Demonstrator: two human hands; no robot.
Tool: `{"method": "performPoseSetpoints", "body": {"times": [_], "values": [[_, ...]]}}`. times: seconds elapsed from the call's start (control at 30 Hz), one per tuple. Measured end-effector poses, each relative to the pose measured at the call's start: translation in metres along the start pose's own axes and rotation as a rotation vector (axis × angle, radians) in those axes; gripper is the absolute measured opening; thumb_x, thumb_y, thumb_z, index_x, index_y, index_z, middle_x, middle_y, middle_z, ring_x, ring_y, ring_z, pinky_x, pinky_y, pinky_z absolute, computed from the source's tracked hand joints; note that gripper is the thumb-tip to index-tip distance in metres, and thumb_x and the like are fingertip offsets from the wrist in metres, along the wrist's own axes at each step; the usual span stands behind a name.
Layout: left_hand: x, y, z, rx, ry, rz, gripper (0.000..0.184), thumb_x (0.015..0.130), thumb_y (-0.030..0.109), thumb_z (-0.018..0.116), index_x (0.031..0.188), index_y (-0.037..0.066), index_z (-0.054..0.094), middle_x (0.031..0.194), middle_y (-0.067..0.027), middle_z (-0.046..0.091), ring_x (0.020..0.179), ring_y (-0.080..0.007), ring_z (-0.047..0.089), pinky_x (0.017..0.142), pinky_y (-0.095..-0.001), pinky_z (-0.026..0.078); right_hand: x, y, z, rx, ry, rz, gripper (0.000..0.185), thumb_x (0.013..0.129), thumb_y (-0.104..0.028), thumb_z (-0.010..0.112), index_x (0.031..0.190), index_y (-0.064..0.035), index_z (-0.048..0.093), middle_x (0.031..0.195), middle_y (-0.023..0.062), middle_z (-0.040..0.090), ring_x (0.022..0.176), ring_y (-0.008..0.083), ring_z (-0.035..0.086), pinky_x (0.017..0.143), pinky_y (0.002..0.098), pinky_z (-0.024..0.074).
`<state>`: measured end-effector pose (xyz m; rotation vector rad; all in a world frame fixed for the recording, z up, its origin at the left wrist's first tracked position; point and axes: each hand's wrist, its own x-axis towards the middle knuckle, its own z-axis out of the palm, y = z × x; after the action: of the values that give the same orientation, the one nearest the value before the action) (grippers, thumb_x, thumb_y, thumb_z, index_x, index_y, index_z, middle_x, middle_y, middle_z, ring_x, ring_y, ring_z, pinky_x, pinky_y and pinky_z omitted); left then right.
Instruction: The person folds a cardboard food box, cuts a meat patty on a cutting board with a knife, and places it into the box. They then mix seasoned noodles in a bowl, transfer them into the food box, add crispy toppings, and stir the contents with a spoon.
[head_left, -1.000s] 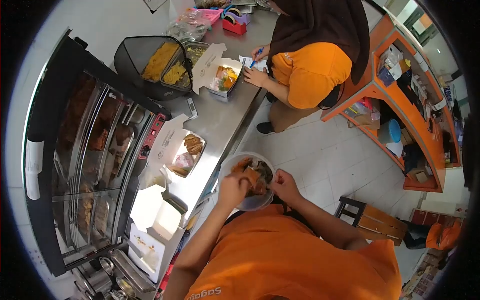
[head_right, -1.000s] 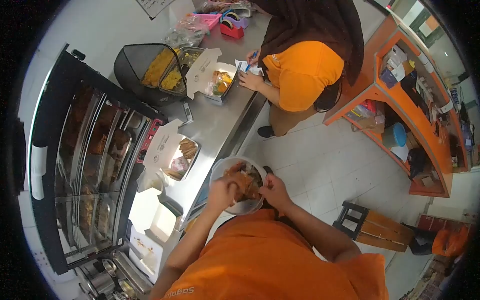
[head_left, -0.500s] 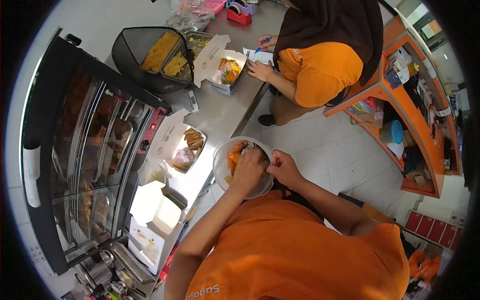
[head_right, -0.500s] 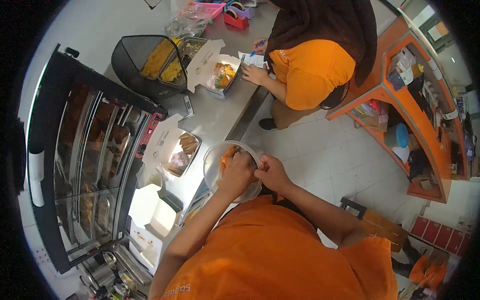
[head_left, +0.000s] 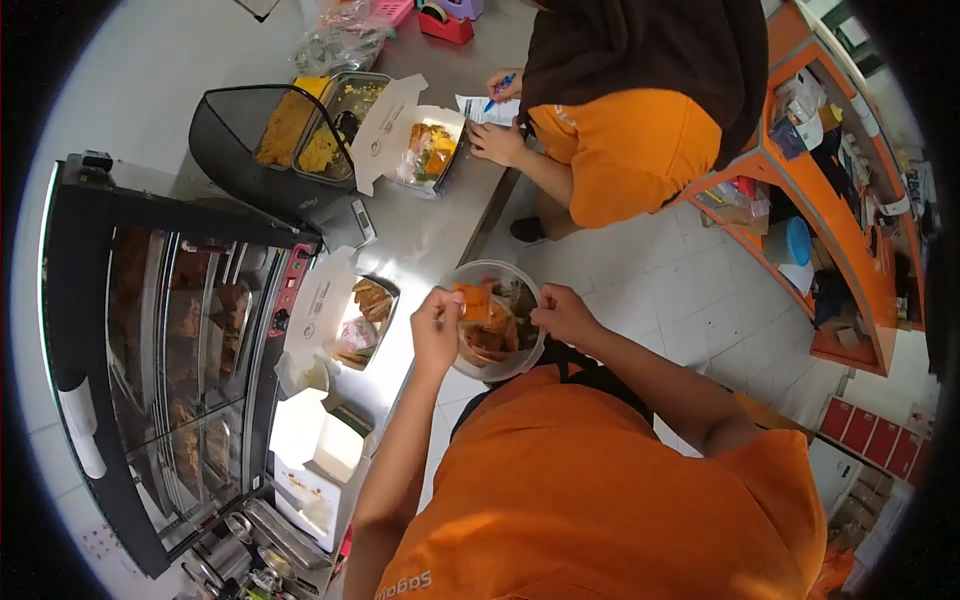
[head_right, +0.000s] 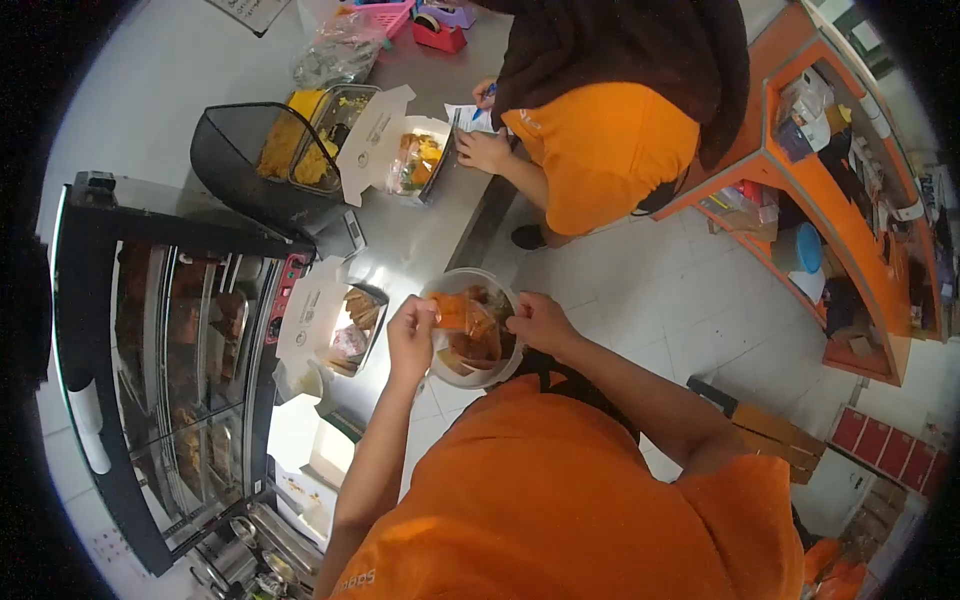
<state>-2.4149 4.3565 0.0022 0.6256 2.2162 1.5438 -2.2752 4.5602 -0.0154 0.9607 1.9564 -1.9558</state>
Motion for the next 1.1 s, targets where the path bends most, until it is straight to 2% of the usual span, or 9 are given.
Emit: {"method": "performPoseSetpoints", "body": {"times": [0.13, 0.33, 0.4, 0.63, 0.73, 0.8, 1.0, 1.07, 1.1], "values": [[-0.011, 0.010, -0.009, -0.567, 0.172, -0.407, 0.025, 0.104, 0.024, 0.049, 0.092, 0.004, 0.055, 0.081, -0.0018, 0.062, 0.075, -0.0104, 0.064, 0.061, -0.0270, 0.055, 0.048, 0.037, -0.010, -0.072, 0.034, 0.156, 0.023, 0.079, -0.012, 0.067, 0.073, -0.0074, 0.045, 0.066, 0.0054, 0.056, 0.054, 0.0134, 0.058, 0.040, 0.0279, 0.0422], [-0.085, 0.011, -0.015, -0.472, 0.342, -0.653, 0.017, 0.102, 0.019, 0.054, 0.094, 0.004, 0.056, 0.095, -0.0061, 0.065, 0.080, -0.0118, 0.064, 0.066, -0.0308, 0.059, 0.170, 0.117, 0.013, -0.359, 0.272, 0.437, 0.029, 0.081, -0.020, 0.071, 0.100, 0.0009, 0.067, 0.085, 0.0133, 0.070, 0.072, 0.0242, 0.069, 0.057, 0.0388, 0.0548], [-0.143, -0.032, -0.021, -0.552, 0.328, -0.696, 0.005, 0.098, 0.010, 0.057, 0.102, 0.007, 0.058, 0.091, -0.0037, 0.064, 0.083, -0.0123, 0.064, 0.070, -0.0314, 0.060, 0.209, 0.130, 0.040, -0.327, 0.178, 0.227, 0.032, 0.083, -0.024, 0.071, 0.103, 0.0013, 0.068, 0.086, 0.0125, 0.071, 0.072, 0.0245, 0.069, 0.058, 0.0387, 0.0556], [-0.236, -0.007, 0.003, -0.003, 0.559, -0.809, 0.017, 0.095, 0.011, 0.065, 0.084, -0.002, 0.065, 0.079, -0.0047, 0.069, 0.075, -0.0097, 0.063, 0.071, -0.0265, 0.051, 0.351, 0.212, 0.078, 0.116, 0.279, 0.569, 0.030, 0.084, -0.019, 0.076, 0.097, 0.0007, 0.058, 0.081, 0.0095, 0.065, 0.066, 0.0220, 0.064, 0.050, 0.0361, 0.0523], [-0.272, 0.000, 0.016, 0.040, 0.640, -0.908, 0.018, 0.095, 0.013, 0.064, 0.085, -0.002, 0.064, 0.076, -0.0094, 0.067, 0.071, -0.0144, 0.062, 0.069, -0.0297, 0.050, 0.402, 0.277, 0.072, 0.370, 0.005, 0.570, 0.025, 0.090, -0.013, 0.066, 0.110, 0.0019, 0.063, 0.092, 0.0176, 0.068, 0.073, 0.0305, 0.069, 0.054, 0.0393, 0.0563], [-0.278, 0.009, 0.019, 0.116, 0.614, -0.834, 0.018, 0.096, 0.013, 0.062, 0.086, -0.001, 0.063, 0.075, -0.0124, 0.065, 0.070, -0.0187, 0.062, 0.069, -0.0310, 0.049, 0.382, 0.229, 0.078, 0.148, 0.045, 0.655, 0.025, 0.090, -0.016, 0.066, 0.109, 0.0001, 0.064, 0.087, 0.0143, 0.068, 0.067, 0.0280, 0.068, 0.052, 0.0391, 0.0545], [-0.315, 0.027, 0.012, 0.103, 0.573, -0.729, 0.019, 0.097, 0.016, 0.057, 0.086, 0.000, 0.057, 0.076, -0.0168, 0.058, 0.074, -0.0358, 0.058, 0.068, -0.0389, 0.047, 0.229, 0.167, 0.126, -0.672, -0.807, 0.240, 0.022, 0.090, -0.018, 0.066, 0.107, -0.0076, 0.059, 0.088, 0.0094, 0.068, 0.070, 0.0208, 0.066, 0.056, 0.0361, 0.0540], [-0.338, 0.026, 0.009, 0.125, 0.569, -0.616, 0.018, 0.096, 0.015, 0.059, 0.085, 0.000, 0.056, 0.077, -0.0167, 0.058, 0.072, -0.0350, 0.058, 0.067, -0.0398, 0.047, 0.113, 0.123, 0.162, -0.570, -1.221, -0.233, 0.032, 0.089, -0.015, 0.068, 0.118, -0.0057, 0.059, 0.106, 0.0065, 0.066, 0.092, 0.0170, 0.064, 0.074, 0.0289, 0.0527], [-0.352, 0.023, 0.006, 0.087, 0.534, -0.576, 0.017, 0.095, 0.015, 0.059, 0.087, 0.001, 0.057, 0.081, -0.0176, 0.059, 0.078, -0.0387, 0.058, 0.069, -0.0431, 0.047, 0.049, 0.090, 0.181, -0.476, -1.368, -0.168, 0.033, 0.089, -0.019, 0.070, 0.117, -0.0044, 0.060, 0.107, 0.0058, 0.067, 0.100, 0.0156, 0.063, 0.087, 0.0322, 0.0501]]}}
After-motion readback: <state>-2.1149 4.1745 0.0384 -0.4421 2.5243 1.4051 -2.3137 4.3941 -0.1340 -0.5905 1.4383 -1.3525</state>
